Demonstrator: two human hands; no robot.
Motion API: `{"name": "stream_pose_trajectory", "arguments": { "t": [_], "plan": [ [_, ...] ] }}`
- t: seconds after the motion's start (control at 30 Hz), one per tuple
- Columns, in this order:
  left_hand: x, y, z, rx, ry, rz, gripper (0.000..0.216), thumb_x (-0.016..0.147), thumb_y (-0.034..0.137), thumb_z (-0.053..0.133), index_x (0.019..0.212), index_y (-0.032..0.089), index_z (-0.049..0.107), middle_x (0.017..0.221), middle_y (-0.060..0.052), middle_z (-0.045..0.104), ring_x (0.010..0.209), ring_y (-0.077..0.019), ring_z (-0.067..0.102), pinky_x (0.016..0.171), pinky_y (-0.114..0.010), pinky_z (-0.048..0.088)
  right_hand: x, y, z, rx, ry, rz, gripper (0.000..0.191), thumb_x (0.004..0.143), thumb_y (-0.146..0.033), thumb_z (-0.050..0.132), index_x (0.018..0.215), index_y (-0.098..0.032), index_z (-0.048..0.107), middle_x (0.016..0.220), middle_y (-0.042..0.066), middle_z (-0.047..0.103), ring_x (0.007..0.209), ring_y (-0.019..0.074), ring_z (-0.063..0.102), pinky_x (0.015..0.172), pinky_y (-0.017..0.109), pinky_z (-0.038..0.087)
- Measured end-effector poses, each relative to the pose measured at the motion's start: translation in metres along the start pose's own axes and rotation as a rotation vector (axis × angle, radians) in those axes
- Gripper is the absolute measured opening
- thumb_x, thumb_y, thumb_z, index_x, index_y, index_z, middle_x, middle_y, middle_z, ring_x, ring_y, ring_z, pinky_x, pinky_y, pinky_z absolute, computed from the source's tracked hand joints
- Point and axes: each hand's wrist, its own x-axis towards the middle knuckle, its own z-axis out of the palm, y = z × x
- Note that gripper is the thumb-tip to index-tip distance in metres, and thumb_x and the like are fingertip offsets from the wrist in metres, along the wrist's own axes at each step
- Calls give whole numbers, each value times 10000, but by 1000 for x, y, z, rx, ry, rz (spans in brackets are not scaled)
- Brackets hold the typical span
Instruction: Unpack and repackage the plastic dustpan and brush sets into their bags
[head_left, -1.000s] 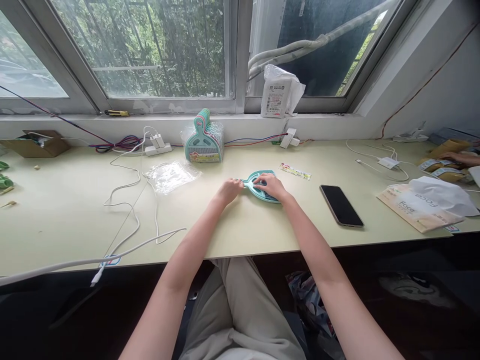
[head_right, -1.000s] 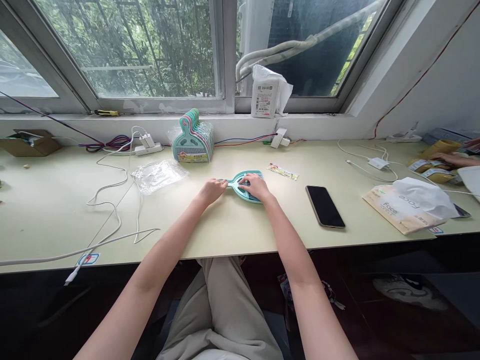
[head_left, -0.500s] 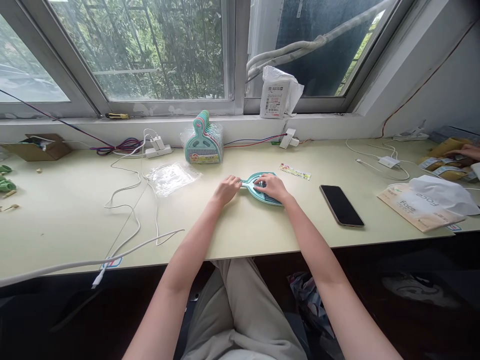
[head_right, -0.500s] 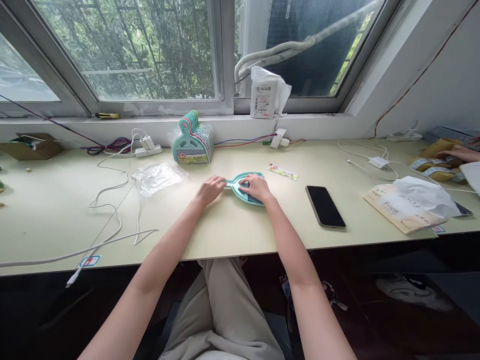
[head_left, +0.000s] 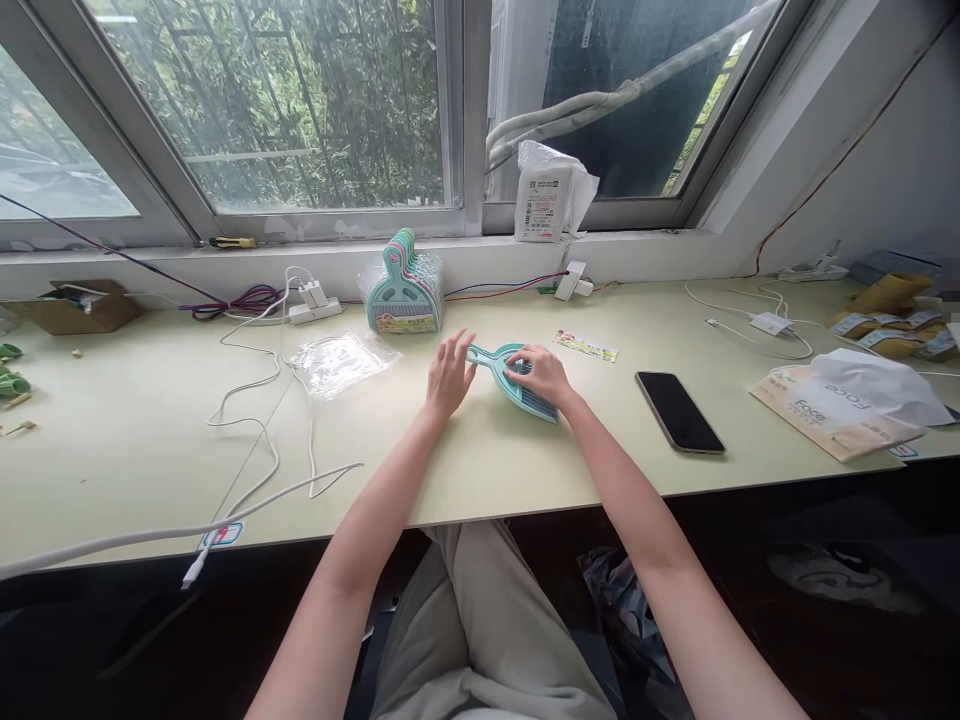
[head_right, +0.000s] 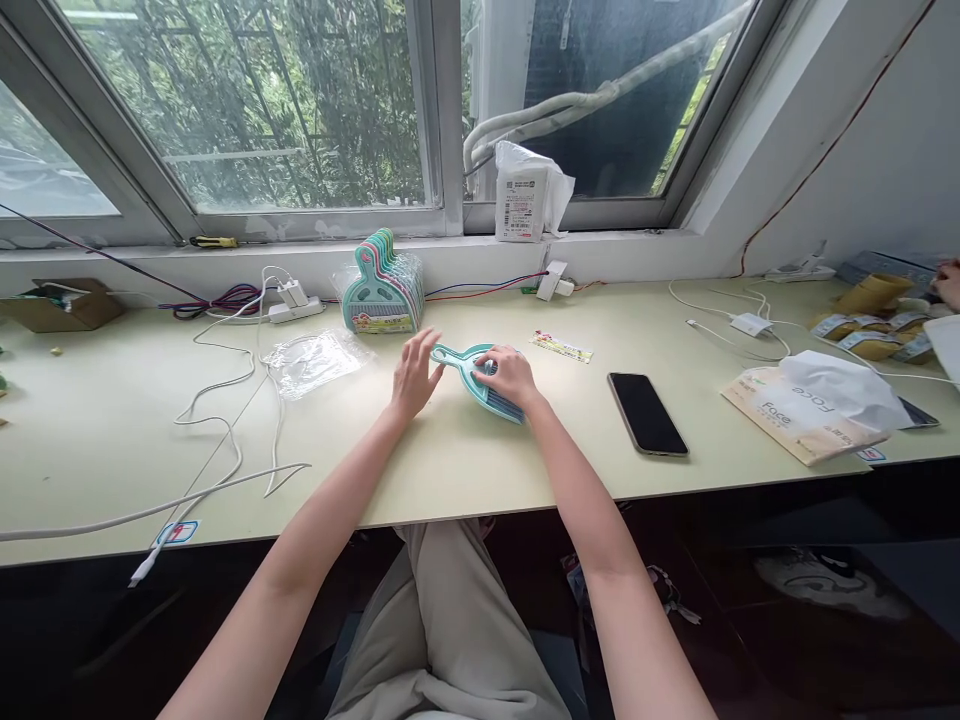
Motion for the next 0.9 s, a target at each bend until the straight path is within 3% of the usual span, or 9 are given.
{"name": "stream_pose_trajectory", "arguments": {
  "t": [0.1,0.2,0.27,0.33,0.43,0.63,0.8,0.9],
  "plan": [
    [4,8,7,-405,64,-240,610,869,300,512,1410,209,247,1446,-161,338,1266,-246,418,958,-393,430,0,-8,-1,-1,84,38,150,764,-368,638,832,-236,654,939,47,661,970,228,564,836,347,412],
    [5,18,17,-883,-208,-433,561,918,391,401,1411,189,224,1361,-169,451,1135,-225,546,870,-376,486,0,-13,2,-33,157,81,154,775,-375,628,830,-230,623,938,52,655,954,236,564,840,352,406],
    [2,26,23,-1056,-390,-506,612,909,410,426,1428,201,177,1302,-149,518,1097,-222,577,843,-369,502,-1,-15,6,-52,182,101,161,795,-385,603,836,-230,608,938,59,651,951,240,562,840,355,401],
    [-3,33,26,-1115,-451,-534,755,862,362,534,1450,230,79,1281,-125,543,1086,-221,585,835,-363,509,-1,-15,9,-64,192,114,178,820,-404,568,842,-231,600,942,68,647,958,245,558,842,361,394],
    [-6,35,27,-1114,-418,-569,816,829,244,567,1448,228,36,1205,-107,591,1052,-211,601,828,-362,515,-1,-15,12,-68,188,121,193,852,-407,518,857,-231,599,951,76,639,963,247,553,847,366,385],
    [1,14,26,-1036,-286,-693,586,806,230,574,1309,174,279,1137,-112,607,993,-198,623,798,-337,528,2,0,1,-161,213,145,220,895,-301,424,929,-209,621,1004,109,613,1011,274,514,889,399,352],
    [7,-7,17,-1046,-181,-725,616,742,255,653,1266,177,337,1171,-123,599,996,-205,619,766,-320,529,-1,51,-9,-299,289,430,356,881,-306,420,1171,-159,565,1274,182,503,1205,337,383,977,513,278],
    [9,-16,11,-1038,-133,-709,633,727,228,641,1294,193,363,1169,-104,607,997,-205,611,746,-304,519,-7,83,-11,-374,222,661,516,888,-383,408,1326,-112,439,1447,205,330,1362,354,178,1041,592,155]
  ]
}}
